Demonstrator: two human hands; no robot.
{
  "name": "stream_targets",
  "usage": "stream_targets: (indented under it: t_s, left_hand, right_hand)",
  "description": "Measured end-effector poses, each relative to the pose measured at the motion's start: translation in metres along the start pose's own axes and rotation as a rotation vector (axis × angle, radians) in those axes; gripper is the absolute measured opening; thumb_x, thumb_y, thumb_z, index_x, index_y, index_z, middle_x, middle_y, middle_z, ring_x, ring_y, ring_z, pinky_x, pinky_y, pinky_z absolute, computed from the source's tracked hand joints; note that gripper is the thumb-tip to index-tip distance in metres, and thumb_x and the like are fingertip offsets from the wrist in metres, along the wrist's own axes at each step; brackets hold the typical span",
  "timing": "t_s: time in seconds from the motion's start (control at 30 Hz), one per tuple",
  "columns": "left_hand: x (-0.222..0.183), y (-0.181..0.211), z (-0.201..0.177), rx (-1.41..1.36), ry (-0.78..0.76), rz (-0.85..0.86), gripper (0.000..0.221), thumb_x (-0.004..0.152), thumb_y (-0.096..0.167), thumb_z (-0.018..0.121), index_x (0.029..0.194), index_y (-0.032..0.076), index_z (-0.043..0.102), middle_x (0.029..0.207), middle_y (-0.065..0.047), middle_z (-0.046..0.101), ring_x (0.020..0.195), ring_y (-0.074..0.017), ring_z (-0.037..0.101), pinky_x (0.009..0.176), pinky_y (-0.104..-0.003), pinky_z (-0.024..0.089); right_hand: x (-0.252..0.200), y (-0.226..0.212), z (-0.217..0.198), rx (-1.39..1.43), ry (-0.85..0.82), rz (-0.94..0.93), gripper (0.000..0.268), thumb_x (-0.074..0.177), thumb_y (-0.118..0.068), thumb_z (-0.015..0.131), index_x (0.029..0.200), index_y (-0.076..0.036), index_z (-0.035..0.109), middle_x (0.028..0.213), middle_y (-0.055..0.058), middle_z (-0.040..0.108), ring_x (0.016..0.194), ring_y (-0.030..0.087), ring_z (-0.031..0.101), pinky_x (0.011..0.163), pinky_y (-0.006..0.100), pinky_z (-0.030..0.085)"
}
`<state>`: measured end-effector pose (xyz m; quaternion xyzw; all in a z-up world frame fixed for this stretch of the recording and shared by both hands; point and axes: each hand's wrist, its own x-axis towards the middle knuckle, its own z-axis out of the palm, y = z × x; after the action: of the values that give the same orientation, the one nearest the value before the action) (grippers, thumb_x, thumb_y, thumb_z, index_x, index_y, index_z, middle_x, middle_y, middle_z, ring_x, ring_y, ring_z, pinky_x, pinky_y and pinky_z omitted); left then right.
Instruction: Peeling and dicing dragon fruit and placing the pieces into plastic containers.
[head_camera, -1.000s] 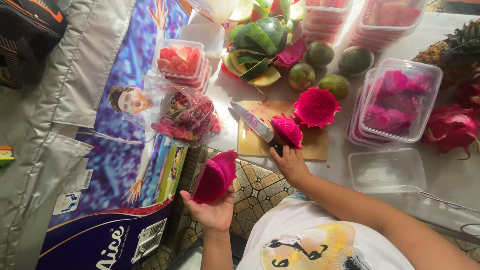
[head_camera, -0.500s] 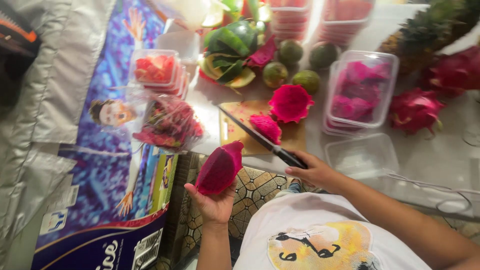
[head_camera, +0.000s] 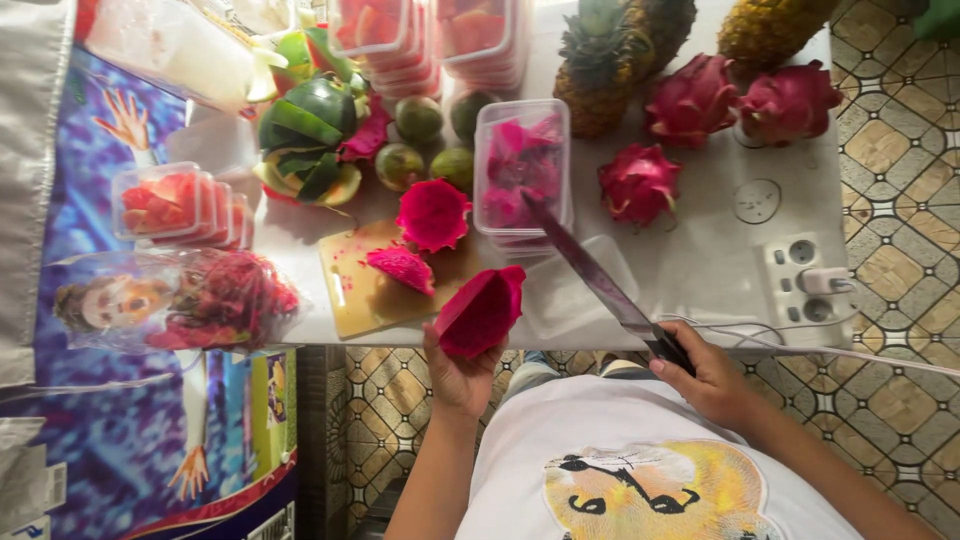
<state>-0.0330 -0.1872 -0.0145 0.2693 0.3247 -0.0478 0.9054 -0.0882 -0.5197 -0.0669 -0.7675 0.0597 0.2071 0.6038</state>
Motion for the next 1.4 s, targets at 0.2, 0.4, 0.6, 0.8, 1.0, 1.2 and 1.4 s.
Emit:
stream_targets:
  t_s: [0.2,0.4,0.6,0.8,1.0,1.2,1.4]
  left_hand:
    - [0.017,-0.070,-0.007,0.173,0.032,0.134,0.084,0.072,0.053,0.074,0.139,0.008,0.053,0.124,-0.021,0.066,0.109,-0.0324,0.067,0.077,-0.036,0.061]
    - [0.017,-0.110,-0.018,0.241,0.070,0.248,0.079,0.076,0.045,0.075,0.141,0.018,0.040,0.129,-0.013,0.057,0.112,-0.0273,0.064,0.076,-0.031,0.057]
    - [0.005,-0.115,-0.006,0.276,0.080,0.204,0.075,0.075,0.041,0.077,0.134,0.016,0.038,0.123,-0.015,0.056,0.107,-0.0249,0.062,0.081,-0.031,0.058]
    - [0.010,-0.119,-0.014,0.320,0.066,0.206,0.079,0.076,0.043,0.075,0.138,0.017,0.034,0.123,-0.011,0.055,0.108,-0.0198,0.059,0.084,-0.030,0.054]
    - [0.011,-0.123,-0.016,0.305,0.053,0.235,0.077,0.078,0.039,0.075,0.138,0.016,0.034,0.126,-0.014,0.053,0.106,-0.0225,0.059,0.080,-0.029,0.054]
    - [0.018,-0.143,-0.036,0.325,0.101,0.302,0.062,0.089,0.037,0.077,0.134,0.019,0.038,0.119,-0.012,0.060,0.097,-0.0205,0.069,0.085,-0.031,0.064]
    - [0.013,-0.148,-0.030,0.364,0.137,0.248,0.061,0.091,0.042,0.075,0.135,0.021,0.039,0.120,-0.012,0.060,0.102,-0.0198,0.066,0.089,-0.033,0.060]
  right_hand:
    - [-0.034,-0.012,-0.039,-0.618,-0.166,0.116,0.051,0.094,-0.047,0.054,0.143,-0.040,0.046,0.103,0.001,0.081,0.079,0.024,0.079,0.072,0.034,0.054]
    - [-0.044,0.009,-0.058,-0.779,-0.202,0.152,0.055,0.094,-0.052,0.050,0.148,-0.042,0.043,0.113,0.002,0.077,0.089,0.032,0.077,0.074,0.043,0.057]
    - [-0.046,-0.013,-0.065,-0.734,-0.233,0.255,0.054,0.095,-0.050,0.048,0.148,-0.042,0.045,0.135,-0.003,0.071,0.110,0.030,0.074,0.085,0.043,0.057]
    - [-0.043,0.004,-0.065,-0.779,-0.232,0.235,0.055,0.093,-0.051,0.048,0.148,-0.041,0.046,0.146,-0.010,0.063,0.127,0.025,0.065,0.092,0.045,0.055]
    - [-0.038,0.015,-0.061,-0.787,-0.252,0.224,0.055,0.095,-0.050,0.047,0.148,-0.037,0.046,0.147,-0.009,0.062,0.128,0.025,0.064,0.092,0.042,0.054]
    - [-0.033,0.031,-0.062,-0.644,-0.240,0.181,0.050,0.098,-0.040,0.054,0.147,-0.030,0.052,0.125,0.015,0.076,0.120,0.040,0.068,0.100,0.053,0.056]
    - [-0.027,0.019,-0.057,-0.649,-0.299,0.267,0.048,0.100,-0.037,0.050,0.148,-0.034,0.051,0.121,0.020,0.077,0.118,0.044,0.068,0.102,0.054,0.054]
